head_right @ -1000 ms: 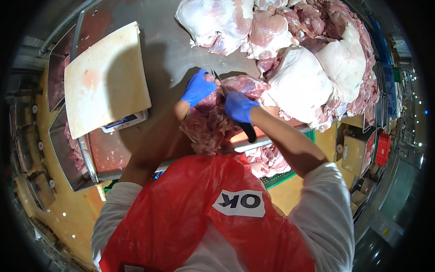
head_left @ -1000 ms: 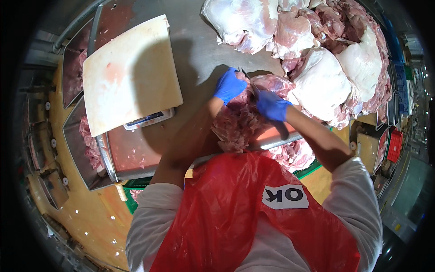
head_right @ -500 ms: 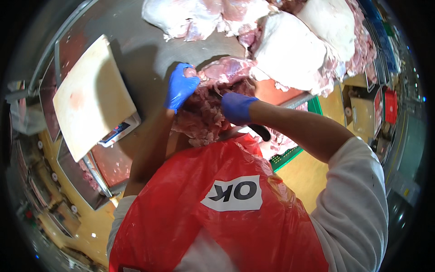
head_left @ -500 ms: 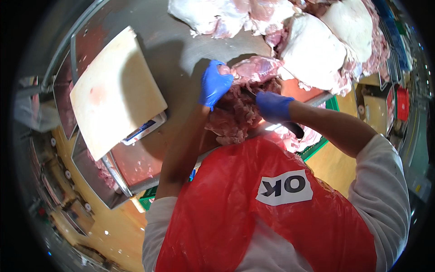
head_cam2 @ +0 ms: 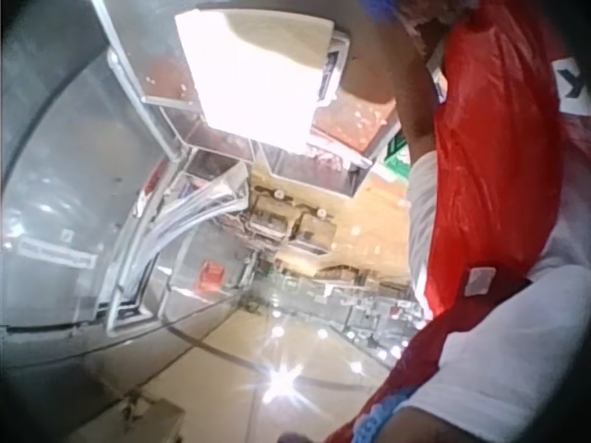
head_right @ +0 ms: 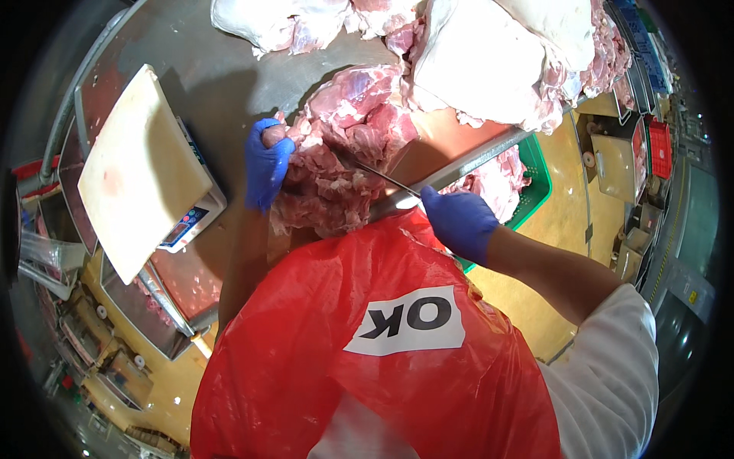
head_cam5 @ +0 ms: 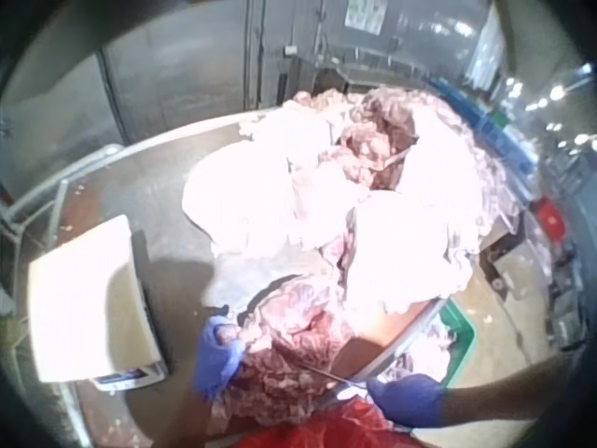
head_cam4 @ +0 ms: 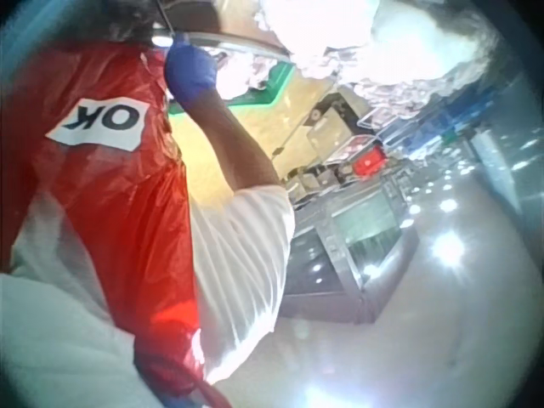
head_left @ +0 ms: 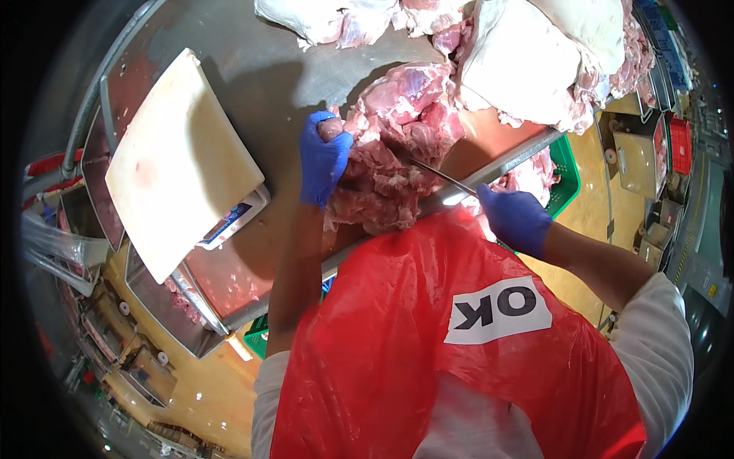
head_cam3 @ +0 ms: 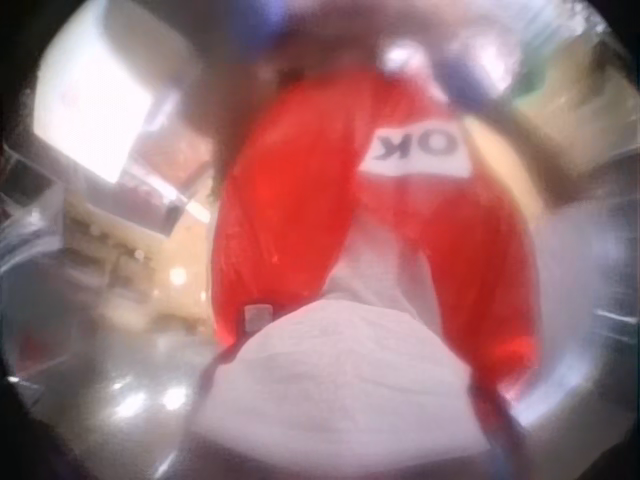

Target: The person uses a knife to cut large pieces of raw meat on a cutting board. They trim and portion the meat, placing cut pieces into metal trays and green crates. The person repeatedly handles the meat, repositions it, and continues cutting throughout the clip.

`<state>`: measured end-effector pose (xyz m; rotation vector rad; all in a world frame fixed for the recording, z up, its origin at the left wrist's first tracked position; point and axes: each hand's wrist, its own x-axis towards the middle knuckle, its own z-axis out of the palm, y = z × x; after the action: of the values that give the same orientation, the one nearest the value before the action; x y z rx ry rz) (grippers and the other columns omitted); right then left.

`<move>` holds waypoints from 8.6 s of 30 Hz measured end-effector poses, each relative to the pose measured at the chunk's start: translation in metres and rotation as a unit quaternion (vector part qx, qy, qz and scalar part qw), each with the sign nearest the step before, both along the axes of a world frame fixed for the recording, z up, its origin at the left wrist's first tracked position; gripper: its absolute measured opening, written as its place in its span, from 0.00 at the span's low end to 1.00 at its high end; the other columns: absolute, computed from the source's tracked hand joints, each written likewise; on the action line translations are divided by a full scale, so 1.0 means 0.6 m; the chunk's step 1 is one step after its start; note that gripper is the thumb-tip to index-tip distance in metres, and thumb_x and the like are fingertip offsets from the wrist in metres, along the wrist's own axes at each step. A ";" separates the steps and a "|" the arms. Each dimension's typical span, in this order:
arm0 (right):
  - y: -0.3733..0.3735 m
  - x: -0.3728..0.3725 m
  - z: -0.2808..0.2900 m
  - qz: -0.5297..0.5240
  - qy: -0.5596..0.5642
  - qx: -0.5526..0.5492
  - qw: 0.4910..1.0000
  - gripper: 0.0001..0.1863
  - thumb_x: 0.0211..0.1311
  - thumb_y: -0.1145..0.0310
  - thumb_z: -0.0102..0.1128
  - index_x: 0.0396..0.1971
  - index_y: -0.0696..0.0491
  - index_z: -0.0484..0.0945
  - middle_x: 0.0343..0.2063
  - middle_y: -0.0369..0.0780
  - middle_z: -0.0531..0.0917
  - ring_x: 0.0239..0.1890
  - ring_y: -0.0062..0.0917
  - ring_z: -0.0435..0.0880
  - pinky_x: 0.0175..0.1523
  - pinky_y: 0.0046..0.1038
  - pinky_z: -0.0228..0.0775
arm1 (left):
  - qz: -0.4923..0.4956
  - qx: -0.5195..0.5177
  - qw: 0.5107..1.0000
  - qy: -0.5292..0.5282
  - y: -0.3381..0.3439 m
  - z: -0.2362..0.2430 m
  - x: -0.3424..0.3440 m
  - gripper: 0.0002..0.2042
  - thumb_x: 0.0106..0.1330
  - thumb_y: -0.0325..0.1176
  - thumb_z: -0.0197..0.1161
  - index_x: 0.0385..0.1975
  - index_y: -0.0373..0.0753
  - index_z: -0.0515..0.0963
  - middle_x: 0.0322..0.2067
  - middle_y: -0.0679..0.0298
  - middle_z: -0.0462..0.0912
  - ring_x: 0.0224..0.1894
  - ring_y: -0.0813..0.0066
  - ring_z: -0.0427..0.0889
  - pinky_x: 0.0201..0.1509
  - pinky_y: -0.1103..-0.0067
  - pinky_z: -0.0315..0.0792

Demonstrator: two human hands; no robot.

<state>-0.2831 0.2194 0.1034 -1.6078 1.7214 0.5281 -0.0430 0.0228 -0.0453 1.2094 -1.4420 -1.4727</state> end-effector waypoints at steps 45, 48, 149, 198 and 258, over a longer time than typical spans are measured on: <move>-0.096 -0.017 -0.106 0.122 -0.033 -0.126 0.984 0.08 0.63 0.73 0.46 0.41 0.57 0.67 0.24 0.49 0.80 0.28 0.44 0.83 0.28 0.43 0.74 | -0.040 -0.145 0.972 -0.182 0.071 0.063 0.067 0.22 0.56 0.28 0.63 0.53 0.34 0.70 0.41 0.52 0.76 0.44 0.53 0.77 0.52 0.69 0.70; -0.093 -0.015 -0.113 0.086 -0.043 -0.071 0.993 0.09 0.62 0.73 0.47 0.41 0.56 0.67 0.25 0.49 0.80 0.28 0.46 0.82 0.28 0.44 0.74 | -0.052 -0.204 0.939 -0.271 0.076 0.061 0.074 0.24 0.57 0.32 0.65 0.54 0.34 0.69 0.46 0.46 0.74 0.49 0.45 0.73 0.55 0.62 0.68; -0.078 0.018 -0.260 0.074 -0.027 -0.150 0.986 0.09 0.65 0.70 0.44 0.43 0.56 0.66 0.25 0.51 0.82 0.28 0.48 0.84 0.30 0.47 0.74 | 0.251 -0.220 0.919 -0.208 0.186 -0.087 0.169 0.23 0.46 0.28 0.66 0.45 0.34 0.70 0.42 0.52 0.73 0.47 0.51 0.73 0.57 0.64 0.65; -0.087 0.037 -0.240 0.053 -0.226 -0.227 0.946 0.08 0.67 0.65 0.47 0.38 0.53 0.67 0.22 0.48 0.80 0.27 0.48 0.81 0.29 0.47 0.71 | 0.172 -0.004 0.926 -0.335 0.266 -0.005 0.254 0.20 0.50 0.26 0.61 0.45 0.35 0.69 0.39 0.58 0.77 0.43 0.69 0.76 0.49 0.74 0.71; -0.334 0.404 0.058 -0.359 -0.579 -0.123 0.721 0.12 0.70 0.63 0.53 0.43 0.56 0.77 0.36 0.40 0.84 0.37 0.27 0.83 0.38 0.32 0.79 | 0.091 -0.087 0.977 0.172 0.052 0.107 0.695 0.06 0.63 0.26 0.60 0.31 0.42 0.69 0.28 0.69 0.73 0.28 0.81 0.76 0.33 0.84 0.72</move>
<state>-0.0408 0.0189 0.1385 -0.8484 1.1947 -0.9653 0.3737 0.0540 0.0187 0.9021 -1.1654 -1.3233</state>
